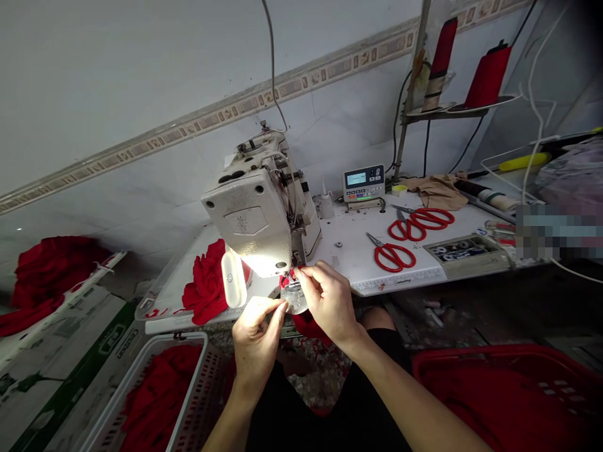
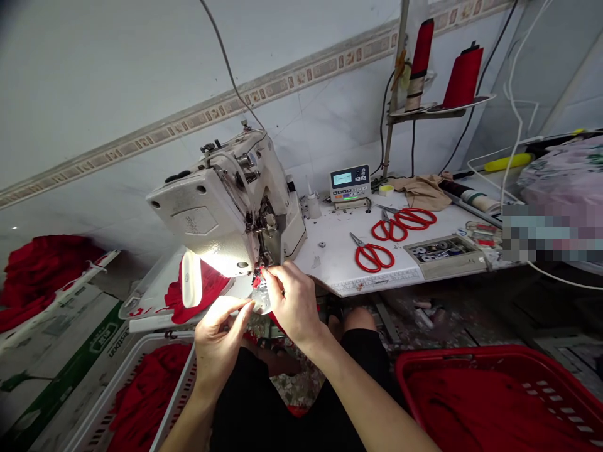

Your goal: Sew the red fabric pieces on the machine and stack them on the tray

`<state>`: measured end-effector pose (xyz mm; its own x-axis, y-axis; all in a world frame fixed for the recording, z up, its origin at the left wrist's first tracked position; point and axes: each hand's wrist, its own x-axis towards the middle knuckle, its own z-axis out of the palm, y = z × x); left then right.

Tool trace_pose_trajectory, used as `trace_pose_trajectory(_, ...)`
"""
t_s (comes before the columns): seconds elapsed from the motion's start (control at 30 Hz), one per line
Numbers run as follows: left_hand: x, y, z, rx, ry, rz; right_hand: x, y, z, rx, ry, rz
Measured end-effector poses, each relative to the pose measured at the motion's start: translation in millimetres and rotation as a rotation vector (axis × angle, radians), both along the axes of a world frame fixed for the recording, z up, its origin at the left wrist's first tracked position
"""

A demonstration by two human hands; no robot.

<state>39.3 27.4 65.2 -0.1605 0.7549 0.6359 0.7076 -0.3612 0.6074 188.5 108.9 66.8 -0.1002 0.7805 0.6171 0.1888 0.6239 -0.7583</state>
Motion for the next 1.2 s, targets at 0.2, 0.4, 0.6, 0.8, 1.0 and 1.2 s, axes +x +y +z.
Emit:
trace_pose_trajectory(0.2,0.1,0.1,-1.2,0.038,0.006,-0.008,-2.7,-1.5,0.3,0.001,0.026,-0.009)
trace_pose_trajectory(0.4,0.7,1.5,-4.7,0.028,0.006,-0.001,-7.2,1.2,-1.7,-0.007,0.036,-0.048)
trace_pose_trajectory(0.6,2.5,1.1,-9.9,0.050,0.013,-0.007,-12.1,4.7,-5.0,-0.018,0.070,-0.097)
trace_pose_trajectory(0.8,5.2,0.9,-8.8,0.071,0.012,-0.010,-15.3,2.7,-9.1,-0.012,0.057,-0.104)
trace_pose_trajectory(1.0,6.5,-0.6,-8.9,0.079,0.024,-0.018,-13.6,0.9,-13.6,0.040,0.017,-0.131)
trace_pose_trajectory(1.2,7.5,-0.3,-9.4,0.094,0.044,0.007,-12.8,1.5,-18.1,0.076,0.003,-0.142)
